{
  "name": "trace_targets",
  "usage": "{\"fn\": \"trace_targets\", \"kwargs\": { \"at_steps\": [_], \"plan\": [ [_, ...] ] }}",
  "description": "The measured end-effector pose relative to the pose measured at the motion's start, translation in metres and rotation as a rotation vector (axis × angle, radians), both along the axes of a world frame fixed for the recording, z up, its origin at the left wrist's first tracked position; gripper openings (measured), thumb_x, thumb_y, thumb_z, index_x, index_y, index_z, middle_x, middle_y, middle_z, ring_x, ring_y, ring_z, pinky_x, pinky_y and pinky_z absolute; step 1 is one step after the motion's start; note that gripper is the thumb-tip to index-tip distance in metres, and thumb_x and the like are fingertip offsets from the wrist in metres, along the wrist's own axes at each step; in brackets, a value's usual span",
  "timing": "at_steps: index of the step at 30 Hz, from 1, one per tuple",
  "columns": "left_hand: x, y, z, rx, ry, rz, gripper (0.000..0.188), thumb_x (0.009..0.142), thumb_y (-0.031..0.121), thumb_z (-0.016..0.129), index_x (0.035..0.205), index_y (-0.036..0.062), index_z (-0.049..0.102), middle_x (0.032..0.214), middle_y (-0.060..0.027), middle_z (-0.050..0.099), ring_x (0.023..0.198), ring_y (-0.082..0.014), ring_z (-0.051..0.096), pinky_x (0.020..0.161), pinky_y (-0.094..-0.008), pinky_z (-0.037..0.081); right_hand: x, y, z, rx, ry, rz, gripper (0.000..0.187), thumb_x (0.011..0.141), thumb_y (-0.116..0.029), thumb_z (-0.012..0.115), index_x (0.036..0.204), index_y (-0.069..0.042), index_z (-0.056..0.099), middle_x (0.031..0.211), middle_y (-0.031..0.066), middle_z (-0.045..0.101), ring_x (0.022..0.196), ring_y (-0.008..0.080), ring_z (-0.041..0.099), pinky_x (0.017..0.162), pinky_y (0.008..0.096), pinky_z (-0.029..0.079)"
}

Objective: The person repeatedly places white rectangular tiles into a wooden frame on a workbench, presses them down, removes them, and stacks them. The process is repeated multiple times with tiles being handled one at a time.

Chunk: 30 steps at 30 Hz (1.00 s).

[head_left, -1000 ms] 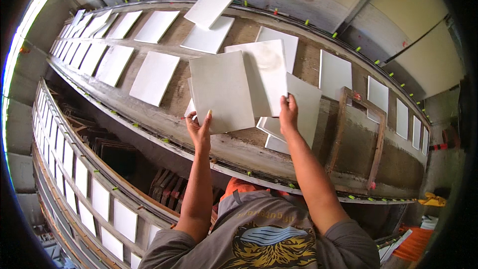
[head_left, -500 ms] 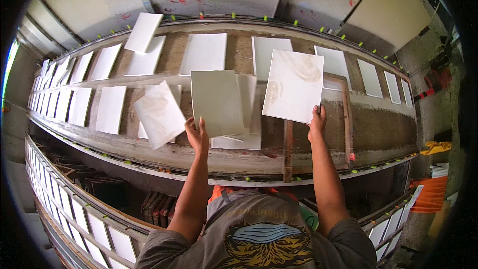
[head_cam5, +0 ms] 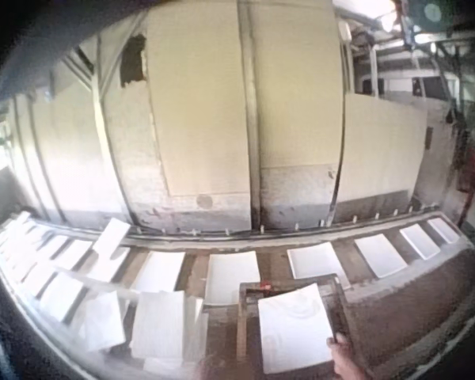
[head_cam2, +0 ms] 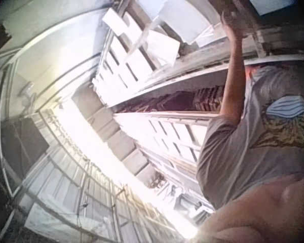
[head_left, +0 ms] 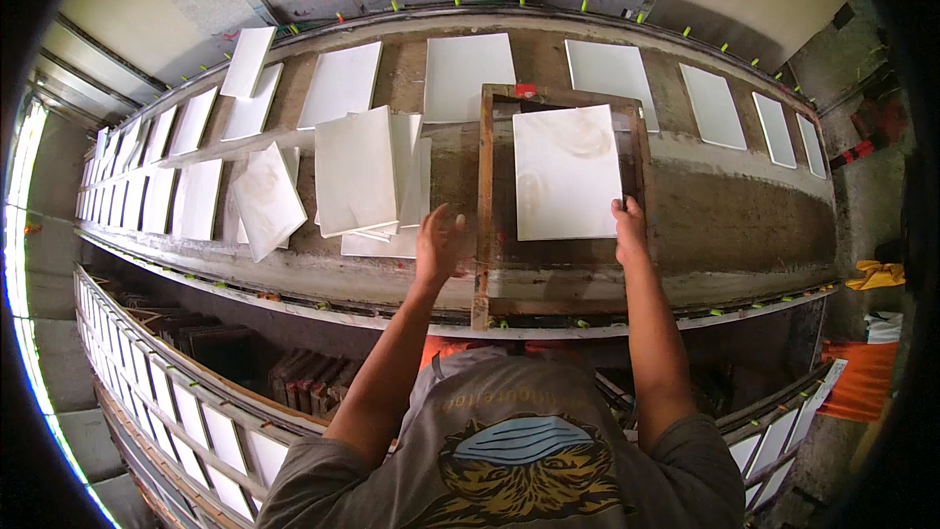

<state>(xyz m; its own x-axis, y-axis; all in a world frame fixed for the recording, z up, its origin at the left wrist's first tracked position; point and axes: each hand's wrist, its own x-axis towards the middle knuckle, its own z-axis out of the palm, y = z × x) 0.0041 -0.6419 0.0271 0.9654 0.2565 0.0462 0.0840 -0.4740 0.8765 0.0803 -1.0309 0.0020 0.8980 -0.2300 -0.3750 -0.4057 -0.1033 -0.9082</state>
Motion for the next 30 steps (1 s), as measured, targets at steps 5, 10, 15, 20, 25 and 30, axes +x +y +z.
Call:
{"fn": "trace_targets", "kwargs": {
  "at_steps": [5,10,15,20,25,30],
  "plan": [
    [0.004,-0.048,-0.038,0.148,0.141,-0.016,0.062,0.099,0.042,0.062,0.145,0.0033,0.048,0.131,-0.0260,0.056,0.124,-0.0447,0.052,0.106,-0.0486,0.043,-0.002,-0.008,-0.042,-0.110,0.022,0.006,0.030,0.101,-0.024,0.059,0.116,0.002,0.054,0.111,0.0103,0.056,0.106,0.0209,0.049,0.096,0.0356,0.039],
    [0.004,-0.067,-0.021,0.283,0.084,0.005,0.061,0.097,0.040,0.063,0.146,0.0065,0.047,0.131,-0.0239,0.054,0.121,-0.0421,0.052,0.104,-0.0488,0.043,-0.004,-0.019,-0.047,-0.302,0.069,0.154,0.028,0.098,-0.025,0.062,0.107,0.001,0.057,0.098,0.0068,0.059,0.093,0.0184,0.052,0.085,0.0362,0.042],
    [0.006,-0.072,-0.021,0.343,0.035,0.000,0.053,0.094,0.035,0.068,0.142,0.0166,0.055,0.132,-0.0229,0.053,0.120,-0.0424,0.051,0.103,-0.0495,0.043,0.018,-0.009,-0.029,-0.259,0.112,0.086,0.060,0.093,-0.037,0.067,0.136,0.003,0.055,0.137,0.0246,0.059,0.126,0.0368,0.057,0.103,0.0448,0.045],
    [0.006,-0.084,-0.020,0.544,-0.066,-0.011,0.045,0.091,0.035,0.071,0.134,0.0256,0.064,0.143,-0.0228,0.045,0.128,-0.0437,0.046,0.106,-0.0522,0.041,0.027,0.007,-0.049,-0.395,-0.013,0.091,0.050,0.100,-0.031,0.063,0.140,-0.002,0.055,0.124,0.0186,0.067,0.112,0.0276,0.063,0.096,0.0425,0.048],
    [0.006,-0.089,-0.017,0.642,0.048,-0.069,0.045,0.089,0.039,0.073,0.132,0.0265,0.066,0.151,-0.0242,0.037,0.136,-0.0438,0.039,0.109,-0.0538,0.037,0.011,0.023,-0.051,-0.491,-0.062,0.037,0.044,0.101,-0.029,0.062,0.135,-0.002,0.060,0.125,0.0194,0.067,0.114,0.0333,0.064,0.098,0.0442,0.049],
    [0.008,-0.091,-0.018,0.682,0.117,-0.127,0.046,0.089,0.045,0.072,0.131,0.0245,0.068,0.154,-0.0250,0.034,0.139,-0.0433,0.035,0.113,-0.0534,0.033,0.004,0.022,-0.051,-0.535,-0.072,0.009,0.044,0.100,-0.031,0.062,0.133,-0.002,0.062,0.129,0.0207,0.066,0.119,0.0370,0.062,0.100,0.0460,0.049]
  ]
}}
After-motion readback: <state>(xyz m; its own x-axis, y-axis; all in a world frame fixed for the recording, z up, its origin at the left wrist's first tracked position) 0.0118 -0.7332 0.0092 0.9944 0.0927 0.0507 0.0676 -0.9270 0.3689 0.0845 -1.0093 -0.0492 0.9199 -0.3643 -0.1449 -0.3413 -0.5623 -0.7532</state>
